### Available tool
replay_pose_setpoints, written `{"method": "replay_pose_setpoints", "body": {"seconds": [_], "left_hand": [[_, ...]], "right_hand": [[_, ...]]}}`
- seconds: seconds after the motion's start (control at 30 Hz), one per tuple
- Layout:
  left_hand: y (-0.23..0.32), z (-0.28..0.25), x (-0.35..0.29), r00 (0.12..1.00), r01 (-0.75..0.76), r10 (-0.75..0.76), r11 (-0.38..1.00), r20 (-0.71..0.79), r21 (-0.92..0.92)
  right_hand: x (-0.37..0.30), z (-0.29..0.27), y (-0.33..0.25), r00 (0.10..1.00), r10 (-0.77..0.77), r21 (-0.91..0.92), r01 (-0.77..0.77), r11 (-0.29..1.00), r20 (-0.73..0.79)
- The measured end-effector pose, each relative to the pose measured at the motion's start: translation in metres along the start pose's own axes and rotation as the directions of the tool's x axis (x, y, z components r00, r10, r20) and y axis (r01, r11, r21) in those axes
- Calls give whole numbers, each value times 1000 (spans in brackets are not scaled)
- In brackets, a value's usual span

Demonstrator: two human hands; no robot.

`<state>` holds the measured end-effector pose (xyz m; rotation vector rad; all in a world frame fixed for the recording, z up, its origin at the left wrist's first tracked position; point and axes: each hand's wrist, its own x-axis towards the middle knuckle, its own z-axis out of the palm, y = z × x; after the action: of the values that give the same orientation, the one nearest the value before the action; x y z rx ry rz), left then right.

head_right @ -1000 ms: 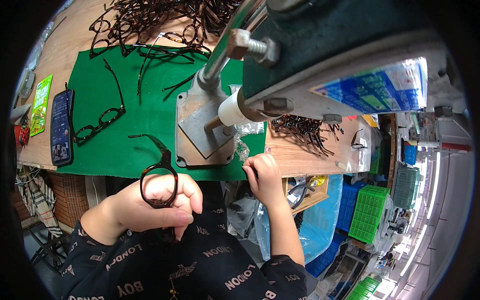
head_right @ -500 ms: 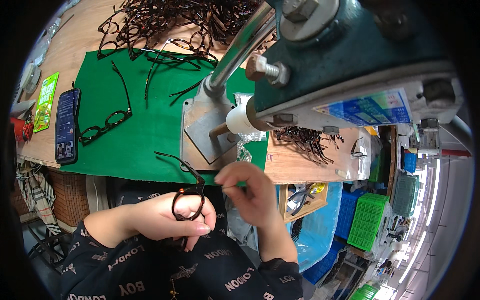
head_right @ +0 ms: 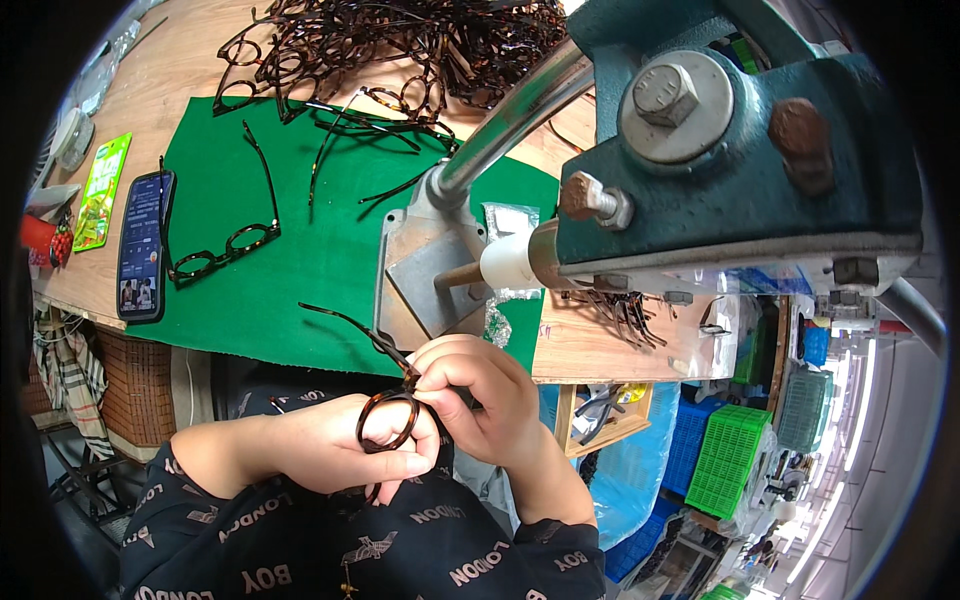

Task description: The person assembles eyeglasses by hand, attaching temple arms to frames and using a heat gun to bend the arms into shape. The person repeatedly picks up frames, attaches parts, and uses the heat gun to adjust the arms.

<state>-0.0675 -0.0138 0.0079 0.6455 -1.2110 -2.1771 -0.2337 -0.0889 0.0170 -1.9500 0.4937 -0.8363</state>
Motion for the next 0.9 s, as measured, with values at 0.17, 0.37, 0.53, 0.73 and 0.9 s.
{"method": "replay_pose_setpoints", "body": {"seconds": [0.17, 0.37, 0.53, 0.73, 0.9], "left_hand": [[-1, -1, -1, 1000, 30, -30, 999, -2, -43], [-5, -2, -1, 999, 16, -11, 993, 45, -118], [3, -1, 0, 997, 8, 2, 991, 76, -136], [34, -1, 7, 999, -13, 20, 987, 39, -160], [62, -9, 29, 989, -144, 138, 981, -59, -127]], "right_hand": [[0, -1, 0, 1000, 21, 9, -21, 1000, -6], [1, -10, 9, 986, 122, 271, -147, 951, 110], [3, -14, 10, 869, 391, 690, -483, 539, 303], [8, -25, -8, 965, 258, 571, -233, 787, 38], [-15, -40, -22, 923, 325, 443, -209, 872, -205]]}}
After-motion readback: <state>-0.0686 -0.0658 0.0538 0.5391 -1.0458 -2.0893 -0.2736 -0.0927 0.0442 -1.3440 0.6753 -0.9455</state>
